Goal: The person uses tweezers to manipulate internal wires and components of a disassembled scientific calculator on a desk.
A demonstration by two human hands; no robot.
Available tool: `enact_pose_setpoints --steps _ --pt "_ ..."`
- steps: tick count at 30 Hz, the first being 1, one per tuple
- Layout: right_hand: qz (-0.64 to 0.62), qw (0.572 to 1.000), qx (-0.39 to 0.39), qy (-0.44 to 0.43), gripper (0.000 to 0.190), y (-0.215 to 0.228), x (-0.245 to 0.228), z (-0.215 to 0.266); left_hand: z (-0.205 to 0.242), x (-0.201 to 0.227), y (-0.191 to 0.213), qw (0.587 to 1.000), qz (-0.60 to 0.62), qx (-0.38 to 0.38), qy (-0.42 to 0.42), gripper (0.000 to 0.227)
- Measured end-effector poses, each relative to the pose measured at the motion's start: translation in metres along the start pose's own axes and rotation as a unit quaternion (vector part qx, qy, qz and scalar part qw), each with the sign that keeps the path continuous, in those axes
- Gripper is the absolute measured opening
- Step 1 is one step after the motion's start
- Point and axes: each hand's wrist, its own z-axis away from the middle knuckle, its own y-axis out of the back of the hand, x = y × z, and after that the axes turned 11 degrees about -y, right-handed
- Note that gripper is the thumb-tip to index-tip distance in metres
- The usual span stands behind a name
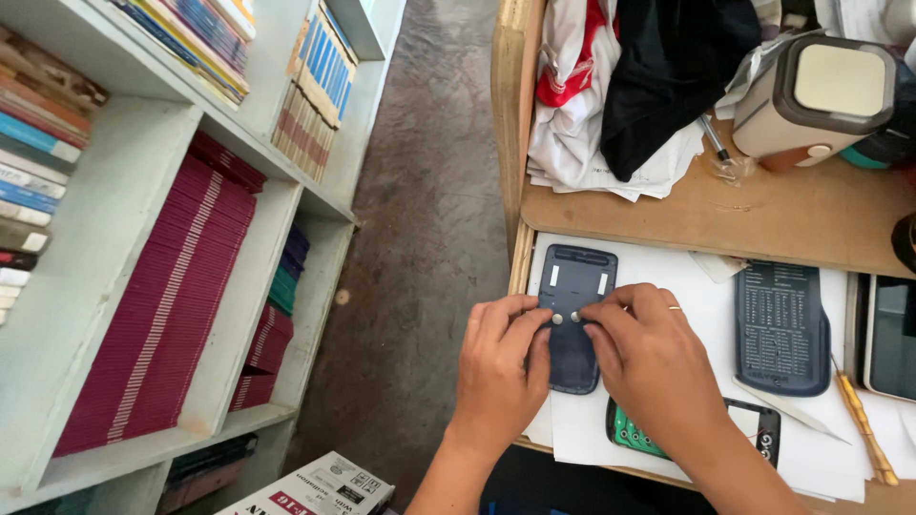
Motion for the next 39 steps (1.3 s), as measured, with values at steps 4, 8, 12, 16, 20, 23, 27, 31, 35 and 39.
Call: enact_pose_setpoints --steps 4,8,12,16,20,23,27,31,35,39 --pt "-0.001 1.0 0.008 0.004 0.02 -0.006 -0.002 -0.002 -0.001 -0.004 -0.002 1.0 0.004 -0.005 0.003 0.018" --pt "0.004 1.0 0.002 0.002 0.024 -0.011 -0.006 -0.002 -0.003 -0.006 -0.003 1.0 -0.001 -0.004 -0.005 0.018" --pt "0.041 0.999 0.013 -0.004 0.016 -0.016 -0.009 -0.003 -0.003 -0.008 -0.003 1.0 -0.003 -0.009 -0.011 0.018" --pt "0.056 0.998 0.024 0.01 0.013 -0.017 -0.007 -0.003 -0.003 -0.007 -0.001 1.0 0.0 -0.016 -0.012 0.019" --pt "-0.052 0.996 0.065 0.042 0.014 0.01 -0.013 0.003 -0.003 0.003 0.004 1.0 0.014 -0.009 -0.004 0.019" --pt "-0.084 0.993 0.077 0.038 0.011 0.029 -0.007 0.016 -0.005 0.02 0.002 0.999 0.033 0.019 -0.001 0.018" --pt "-0.224 0.972 0.048 -0.06 0.01 0.052 0.002 0.047 -0.004 0.06 -0.012 0.964 0.227 -0.014 0.138 0.014" --pt "-0.304 0.946 0.035 -0.109 0.012 0.07 0.022 0.074 0.005 0.084 -0.05 0.904 0.342 -0.064 0.25 0.015" --pt "-0.335 0.929 0.059 -0.144 0.012 0.082 0.046 0.096 0.003 0.1 -0.074 0.871 0.394 -0.097 0.276 0.012" --pt "-0.332 0.925 0.064 -0.173 0.012 0.093 0.067 0.111 0.0 0.115 -0.092 0.875 0.39 -0.117 0.261 0.011"
